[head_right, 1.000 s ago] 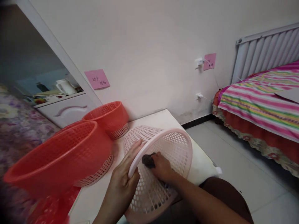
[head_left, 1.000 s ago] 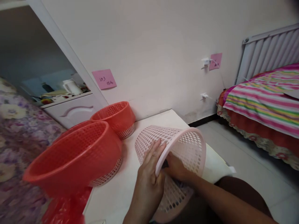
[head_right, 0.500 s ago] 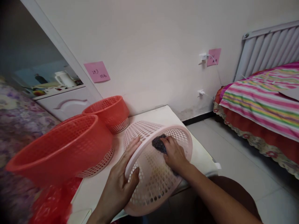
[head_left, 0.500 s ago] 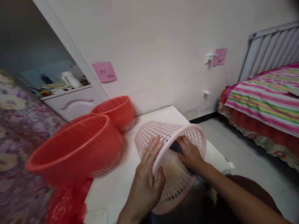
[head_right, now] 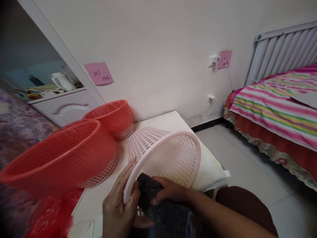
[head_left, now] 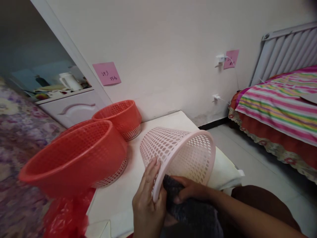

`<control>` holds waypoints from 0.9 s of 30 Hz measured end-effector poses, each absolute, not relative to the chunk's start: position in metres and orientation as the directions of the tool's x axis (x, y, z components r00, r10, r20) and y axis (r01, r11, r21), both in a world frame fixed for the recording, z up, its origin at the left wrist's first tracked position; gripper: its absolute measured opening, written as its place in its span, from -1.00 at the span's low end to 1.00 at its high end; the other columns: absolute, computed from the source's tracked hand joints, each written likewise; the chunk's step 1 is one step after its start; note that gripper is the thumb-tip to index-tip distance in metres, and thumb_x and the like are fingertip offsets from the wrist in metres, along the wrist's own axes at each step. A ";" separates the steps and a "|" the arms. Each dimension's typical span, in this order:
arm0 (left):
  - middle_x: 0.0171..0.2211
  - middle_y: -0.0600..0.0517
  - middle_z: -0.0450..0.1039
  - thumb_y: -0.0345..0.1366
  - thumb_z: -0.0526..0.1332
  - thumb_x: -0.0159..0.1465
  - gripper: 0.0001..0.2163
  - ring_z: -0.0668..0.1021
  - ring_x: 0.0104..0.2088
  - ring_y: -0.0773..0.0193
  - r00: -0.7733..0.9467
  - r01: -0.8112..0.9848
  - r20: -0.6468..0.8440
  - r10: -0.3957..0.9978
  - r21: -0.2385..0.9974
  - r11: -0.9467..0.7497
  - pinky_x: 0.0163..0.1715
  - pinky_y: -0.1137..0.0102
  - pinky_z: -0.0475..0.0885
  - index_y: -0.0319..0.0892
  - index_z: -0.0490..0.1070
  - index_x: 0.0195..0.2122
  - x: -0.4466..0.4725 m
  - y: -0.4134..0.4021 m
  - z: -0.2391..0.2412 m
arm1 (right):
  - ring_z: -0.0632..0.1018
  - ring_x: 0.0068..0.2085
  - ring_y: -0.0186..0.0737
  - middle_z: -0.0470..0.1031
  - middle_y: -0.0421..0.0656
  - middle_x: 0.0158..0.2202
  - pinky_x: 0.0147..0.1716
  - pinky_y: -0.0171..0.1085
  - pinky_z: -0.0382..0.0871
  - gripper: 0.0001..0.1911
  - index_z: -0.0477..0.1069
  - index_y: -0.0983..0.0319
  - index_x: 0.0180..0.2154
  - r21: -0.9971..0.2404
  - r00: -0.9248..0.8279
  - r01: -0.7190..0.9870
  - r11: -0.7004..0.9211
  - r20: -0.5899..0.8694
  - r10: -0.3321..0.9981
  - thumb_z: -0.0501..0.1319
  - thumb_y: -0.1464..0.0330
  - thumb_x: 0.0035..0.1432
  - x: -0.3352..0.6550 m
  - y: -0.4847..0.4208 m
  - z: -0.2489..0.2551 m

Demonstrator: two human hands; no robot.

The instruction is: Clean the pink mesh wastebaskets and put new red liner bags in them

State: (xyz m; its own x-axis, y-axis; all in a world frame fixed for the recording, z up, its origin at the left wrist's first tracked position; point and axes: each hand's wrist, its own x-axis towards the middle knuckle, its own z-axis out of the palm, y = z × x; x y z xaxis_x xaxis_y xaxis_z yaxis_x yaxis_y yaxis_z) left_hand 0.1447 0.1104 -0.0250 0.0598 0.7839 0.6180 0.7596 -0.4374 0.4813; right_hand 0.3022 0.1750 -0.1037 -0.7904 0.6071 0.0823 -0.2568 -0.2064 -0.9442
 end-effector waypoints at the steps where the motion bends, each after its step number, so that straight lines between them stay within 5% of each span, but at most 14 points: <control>1: 0.27 -0.04 0.31 -0.46 0.11 0.29 -0.47 0.38 0.26 0.16 0.055 0.772 0.591 0.805 0.486 -0.409 0.24 0.18 0.32 0.00 0.17 0.28 0.145 0.108 -0.025 | 0.49 -0.09 -0.06 0.51 -0.18 -0.14 -0.03 -0.13 0.34 -0.43 0.44 0.20 -0.02 -0.970 -0.745 -0.223 -0.094 0.107 0.659 0.35 0.33 -0.17 0.309 0.178 -0.098; 3: 0.29 -0.09 0.29 -0.42 0.12 0.30 -0.47 0.36 0.28 0.13 0.050 0.782 0.553 0.831 0.496 -0.377 0.24 0.15 0.32 -0.04 0.11 0.30 0.146 0.106 -0.025 | 0.46 0.00 -0.02 0.48 -0.12 -0.05 0.06 -0.08 0.30 -0.42 0.40 0.20 0.03 -0.970 -0.552 -0.025 0.241 0.215 0.806 0.28 0.41 -0.13 0.325 0.188 -0.090; 5: 0.32 -0.12 0.23 -0.40 0.12 0.31 -0.47 0.31 0.31 0.11 0.068 0.775 0.560 0.826 0.492 -0.397 0.25 0.10 0.30 -0.06 0.09 0.30 0.146 0.107 -0.027 | 0.38 0.12 0.03 0.39 -0.03 0.06 0.10 -0.03 0.27 -0.34 0.33 0.21 0.13 -0.826 -0.349 0.358 0.435 0.313 0.883 0.17 0.51 -0.08 0.343 0.198 -0.088; 7: 0.33 -0.11 0.18 -0.40 0.11 0.32 -0.48 0.26 0.34 0.10 0.080 0.767 0.594 0.800 0.476 -0.430 0.27 0.06 0.26 -0.03 0.10 0.30 0.145 0.109 -0.033 | 0.33 0.16 0.10 0.32 0.04 0.12 0.04 0.01 0.31 -0.31 0.28 0.21 0.18 -0.606 -0.251 0.701 0.376 0.284 0.926 0.09 0.58 -0.05 0.355 0.205 -0.091; 10: 0.37 -0.09 0.10 -0.40 0.09 0.33 -0.44 0.18 0.37 0.08 0.050 0.749 0.602 0.797 0.505 -0.428 0.30 0.01 0.19 0.02 0.04 0.35 0.147 0.109 -0.054 | 0.39 0.09 0.15 0.31 0.08 0.10 -0.10 -0.01 0.37 -0.39 0.33 0.22 0.12 -0.402 -0.223 0.884 0.240 0.089 0.971 0.10 0.57 -0.02 0.356 0.206 -0.104; 12: 0.41 -0.06 0.01 -0.40 0.06 0.35 -0.41 0.12 0.40 0.08 -0.007 0.704 0.565 0.825 0.588 -0.397 0.33 0.03 0.14 0.04 -0.05 0.38 0.151 0.107 -0.072 | 0.45 0.02 0.11 0.31 0.10 0.08 -0.12 -0.02 0.37 -0.45 0.34 0.26 0.08 -0.440 -0.257 0.867 0.234 0.006 0.966 0.14 0.52 -0.01 0.345 0.201 -0.115; 14: 0.44 -0.01 -0.07 -0.40 0.03 0.36 -0.40 0.06 0.41 0.11 -0.078 0.639 0.538 0.839 0.673 -0.372 0.36 0.08 0.08 0.06 -0.10 0.40 0.156 0.105 -0.088 | 0.47 -0.04 0.06 0.35 0.07 0.02 -0.08 -0.03 0.35 -0.49 0.36 0.28 0.01 -0.619 -0.343 0.744 0.253 -0.029 0.939 0.19 0.48 -0.07 0.330 0.192 -0.124; 17: 0.45 0.07 -0.09 -0.45 0.02 0.34 -0.37 0.03 0.42 0.14 -0.149 0.569 0.544 0.826 0.730 -0.378 0.38 0.09 0.02 0.11 -0.09 0.39 0.160 0.103 -0.096 | 0.48 -0.14 -0.05 0.45 -0.12 -0.19 -0.10 -0.12 0.36 -0.54 0.36 0.23 -0.13 -0.965 -0.552 0.247 0.084 -0.069 0.831 0.24 0.42 -0.18 0.309 0.177 -0.123; 19: 0.44 0.11 -0.05 -0.52 0.02 0.29 -0.34 0.07 0.41 0.14 -0.167 0.569 0.544 0.822 0.734 -0.370 0.37 0.08 0.03 0.13 -0.04 0.38 0.158 0.105 -0.087 | 0.48 -0.22 -0.11 0.45 -0.22 -0.31 -0.18 -0.17 0.37 -0.54 0.34 0.20 -0.14 -0.979 -0.687 -0.100 -0.177 -0.061 0.724 0.27 0.36 -0.19 0.303 0.171 -0.113; 21: 0.41 0.14 0.04 -0.56 0.02 0.24 -0.32 0.14 0.39 0.16 -0.145 0.611 0.542 0.828 0.707 -0.356 0.37 0.09 0.06 0.15 0.04 0.36 0.151 0.108 -0.070 | 0.48 -0.26 -0.13 0.45 -0.24 -0.32 -0.20 -0.17 0.37 -0.53 0.35 0.20 -0.13 -0.926 -0.748 -0.241 -0.290 -0.013 0.664 0.30 0.32 -0.17 0.303 0.171 -0.101; 24: 0.38 0.17 0.14 -0.57 0.05 0.21 -0.32 0.21 0.36 0.19 -0.023 0.691 0.562 0.827 0.606 -0.393 0.35 0.15 0.12 0.15 0.13 0.32 0.140 0.115 -0.039 | 0.48 -0.13 -0.07 0.47 -0.16 -0.19 -0.05 -0.10 0.35 -0.51 0.40 0.22 -0.08 -0.985 -0.598 -0.145 0.089 0.160 0.785 0.28 0.41 -0.16 0.314 0.180 -0.087; 27: 0.37 0.18 0.16 -0.60 0.05 0.17 -0.30 0.24 0.35 0.26 0.074 0.730 0.585 0.808 0.520 -0.444 0.34 0.25 0.14 0.12 0.17 0.31 0.137 0.124 -0.017 | 0.38 0.08 0.01 0.38 -0.01 0.04 0.08 -0.04 0.29 -0.35 0.33 0.24 0.10 -0.790 -0.312 0.349 0.504 0.409 0.857 0.14 0.54 -0.12 0.331 0.194 -0.084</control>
